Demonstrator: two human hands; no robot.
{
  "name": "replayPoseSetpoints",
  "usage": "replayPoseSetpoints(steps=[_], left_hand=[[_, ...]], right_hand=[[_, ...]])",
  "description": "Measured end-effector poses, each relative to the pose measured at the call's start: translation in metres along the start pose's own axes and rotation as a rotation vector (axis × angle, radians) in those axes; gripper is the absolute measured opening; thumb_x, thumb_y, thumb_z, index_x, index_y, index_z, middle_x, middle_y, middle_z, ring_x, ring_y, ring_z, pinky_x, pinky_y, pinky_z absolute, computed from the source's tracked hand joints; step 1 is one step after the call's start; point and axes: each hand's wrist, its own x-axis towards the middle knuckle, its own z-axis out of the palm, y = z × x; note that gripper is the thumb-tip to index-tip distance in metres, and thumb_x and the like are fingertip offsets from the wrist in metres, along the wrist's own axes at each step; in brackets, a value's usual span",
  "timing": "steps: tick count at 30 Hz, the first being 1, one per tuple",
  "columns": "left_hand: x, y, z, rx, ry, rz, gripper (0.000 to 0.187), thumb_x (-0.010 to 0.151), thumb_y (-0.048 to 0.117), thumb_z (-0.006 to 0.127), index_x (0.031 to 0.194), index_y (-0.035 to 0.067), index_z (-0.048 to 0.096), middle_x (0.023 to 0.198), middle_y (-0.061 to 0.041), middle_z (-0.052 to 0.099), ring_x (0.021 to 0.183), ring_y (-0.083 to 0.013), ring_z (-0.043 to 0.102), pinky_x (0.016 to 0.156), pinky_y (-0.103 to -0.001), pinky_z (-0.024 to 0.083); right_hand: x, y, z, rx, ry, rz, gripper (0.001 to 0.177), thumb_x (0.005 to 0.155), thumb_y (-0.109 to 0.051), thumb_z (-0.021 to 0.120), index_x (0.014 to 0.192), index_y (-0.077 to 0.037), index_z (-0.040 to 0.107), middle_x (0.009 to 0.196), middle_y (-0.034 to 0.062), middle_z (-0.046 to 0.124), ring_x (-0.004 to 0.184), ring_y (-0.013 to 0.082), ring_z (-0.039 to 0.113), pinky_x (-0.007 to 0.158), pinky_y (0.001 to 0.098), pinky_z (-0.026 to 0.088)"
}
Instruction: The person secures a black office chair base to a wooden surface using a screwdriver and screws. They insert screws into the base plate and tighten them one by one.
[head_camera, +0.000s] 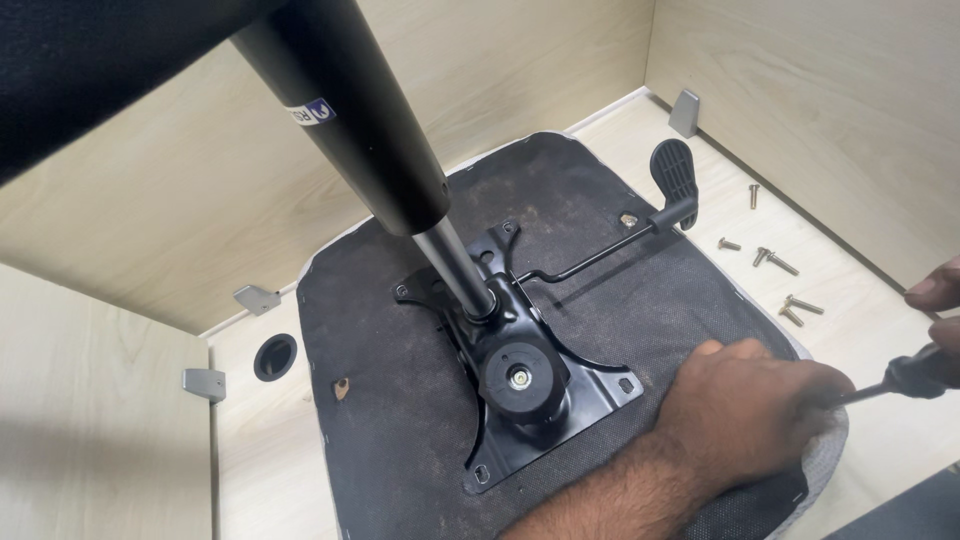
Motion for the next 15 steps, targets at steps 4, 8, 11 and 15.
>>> replayPoseSetpoints(steps=[4,8,11,15], left_hand=[[0.005,0.002,0.002,-0.036,0.003,-0.068,0.039,0.093,0.046,0.071,0.126,0.026,0.071,0.106,0.004,0.077,0.109,-0.016,0.069,0.105,-0.043,0.047],[0.0,0.001,-0.002,-0.073,0.053,-0.008,0.044,0.092,0.045,0.071,0.131,0.026,0.068,0.106,0.005,0.077,0.111,-0.0156,0.069,0.105,-0.042,0.047],[0.0,0.002,-0.006,-0.098,0.016,0.019,0.04,0.093,0.038,0.069,0.132,0.028,0.068,0.105,0.005,0.077,0.107,-0.0157,0.069,0.099,-0.042,0.047],[-0.002,0.004,-0.006,-0.028,-0.017,-0.003,0.033,0.098,0.031,0.065,0.131,0.032,0.07,0.097,0.007,0.077,0.1,-0.0128,0.069,0.097,-0.04,0.049]], right_hand=[[0.002,0.002,0.001,0.013,-0.014,0.01,0.04,0.101,0.004,0.052,0.139,-0.003,0.041,0.113,0.0173,0.059,0.09,0.0292,0.075,0.061,0.0337,0.07],[0.003,-0.003,0.005,0.035,-0.003,0.002,0.039,0.101,0.005,0.052,0.138,-0.003,0.042,0.113,0.0174,0.059,0.092,0.0298,0.075,0.062,0.0344,0.07],[0.005,-0.018,0.011,0.05,-0.003,0.001,0.038,0.101,0.005,0.052,0.137,-0.003,0.042,0.112,0.0175,0.059,0.092,0.0302,0.075,0.062,0.0349,0.071],[0.0,-0.055,0.024,0.08,0.021,0.002,0.038,0.101,0.005,0.052,0.136,-0.003,0.042,0.112,0.0176,0.059,0.094,0.0307,0.075,0.063,0.0356,0.071]])
